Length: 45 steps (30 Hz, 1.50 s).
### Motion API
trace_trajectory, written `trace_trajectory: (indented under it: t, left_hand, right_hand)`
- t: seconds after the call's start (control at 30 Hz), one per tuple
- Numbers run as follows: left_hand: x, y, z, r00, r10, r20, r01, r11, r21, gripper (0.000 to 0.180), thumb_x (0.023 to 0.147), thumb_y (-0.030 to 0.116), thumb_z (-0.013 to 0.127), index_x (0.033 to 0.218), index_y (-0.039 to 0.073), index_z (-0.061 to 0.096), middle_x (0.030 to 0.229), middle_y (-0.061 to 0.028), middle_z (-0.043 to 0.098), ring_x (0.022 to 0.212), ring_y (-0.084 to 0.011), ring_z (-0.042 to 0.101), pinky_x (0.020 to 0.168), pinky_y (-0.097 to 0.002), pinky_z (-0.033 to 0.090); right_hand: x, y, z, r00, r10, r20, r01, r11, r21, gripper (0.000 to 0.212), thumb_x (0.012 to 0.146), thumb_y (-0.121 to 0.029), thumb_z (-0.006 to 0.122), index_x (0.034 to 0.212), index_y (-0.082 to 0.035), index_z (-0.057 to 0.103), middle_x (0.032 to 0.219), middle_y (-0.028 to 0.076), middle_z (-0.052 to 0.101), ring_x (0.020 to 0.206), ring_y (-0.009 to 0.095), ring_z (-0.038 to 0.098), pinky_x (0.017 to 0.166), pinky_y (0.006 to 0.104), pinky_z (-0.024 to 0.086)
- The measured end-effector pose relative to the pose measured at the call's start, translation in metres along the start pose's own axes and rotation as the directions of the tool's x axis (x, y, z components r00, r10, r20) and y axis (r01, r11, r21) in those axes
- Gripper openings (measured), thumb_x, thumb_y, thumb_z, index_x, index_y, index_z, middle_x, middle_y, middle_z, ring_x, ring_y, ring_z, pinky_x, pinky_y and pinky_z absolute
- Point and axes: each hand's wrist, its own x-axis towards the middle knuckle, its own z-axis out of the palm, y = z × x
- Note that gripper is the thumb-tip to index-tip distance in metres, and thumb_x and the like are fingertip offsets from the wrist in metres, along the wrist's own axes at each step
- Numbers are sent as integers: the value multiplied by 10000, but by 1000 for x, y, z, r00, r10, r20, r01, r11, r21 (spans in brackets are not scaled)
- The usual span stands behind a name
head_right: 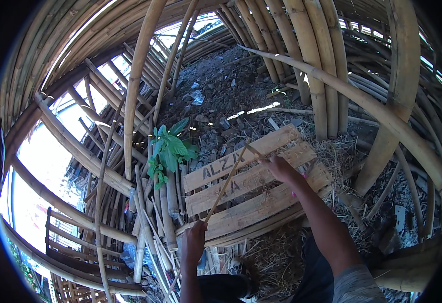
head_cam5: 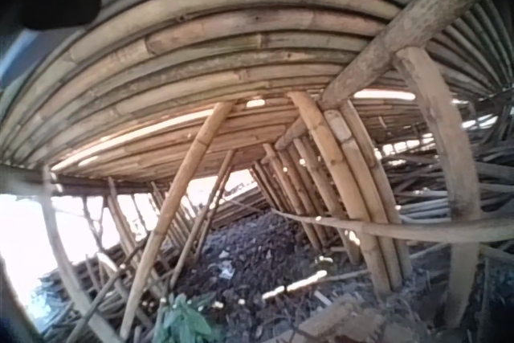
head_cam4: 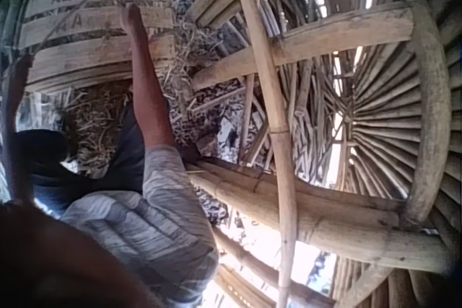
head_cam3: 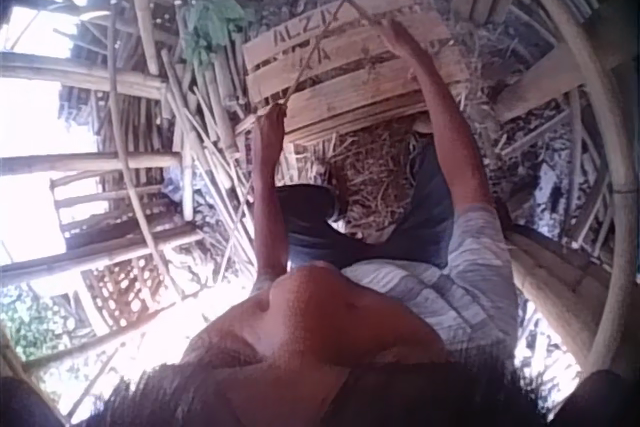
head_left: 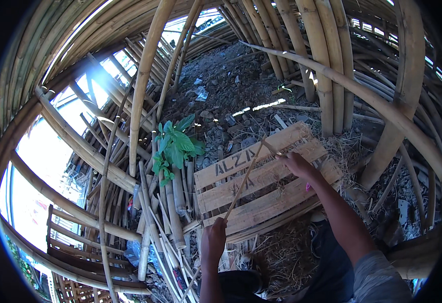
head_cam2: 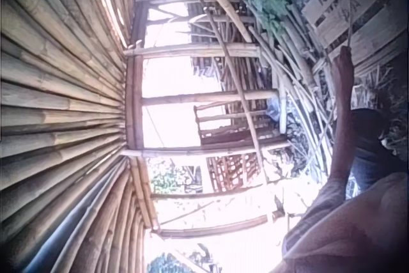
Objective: Shaving or whittling a thin wooden stick using small handheld knives.
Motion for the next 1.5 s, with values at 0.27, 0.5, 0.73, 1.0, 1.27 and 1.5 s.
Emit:
trace_trajectory:
  t: [0.27,0.5,0.73,1.0,1.27,1.5]
  left_hand:
    - [1,-9,5,999,-41,28,46,975,-218,174,923,132,475,826,-3,527,543,-176,495,487,-314,527,466,-391,360]
    - [0,-15,-4,854,-206,477,518,403,-754,233,955,181,451,802,22,526,546,62,313,463,-35,283,432,-229,245]
    - [-1,-21,-5,762,-76,643,644,187,-742,247,965,202,445,804,24,502,550,67,292,451,-31,251,434,-204,212]
    - [1,-12,-11,759,-59,649,642,239,-729,264,970,222,434,792,35,487,542,68,281,444,-39,238,432,-211,206]
    - [1,-17,-16,814,-59,577,578,175,-797,262,965,231,442,812,26,497,540,61,283,447,-46,249,438,-218,208]
    - [0,-23,-12,792,-51,608,608,141,-781,256,963,233,447,824,26,502,533,61,282,442,-48,250,443,-221,214]
  right_hand:
    - [-18,-31,8,982,-168,-86,173,984,53,512,889,-452,509,887,53,585,672,169,592,642,282,599,621,408,455]
    - [-38,-61,25,881,-363,303,382,924,-3,495,907,-431,497,787,41,590,514,95,501,488,184,489,501,376,385]
    - [0,-21,9,965,-227,-133,248,953,176,573,884,-509,478,732,26,613,490,86,482,469,179,487,483,371,372]
    - [12,6,-35,968,76,-238,-59,995,77,589,845,-546,509,803,26,643,684,212,593,690,320,607,661,414,459]
    - [-7,-27,-4,965,-41,-261,86,982,166,596,866,-530,489,705,35,586,530,127,511,513,258,530,548,391,399]
    - [-48,-78,11,906,-411,102,373,889,267,489,870,-461,532,690,-9,586,496,50,431,489,123,430,493,325,329]
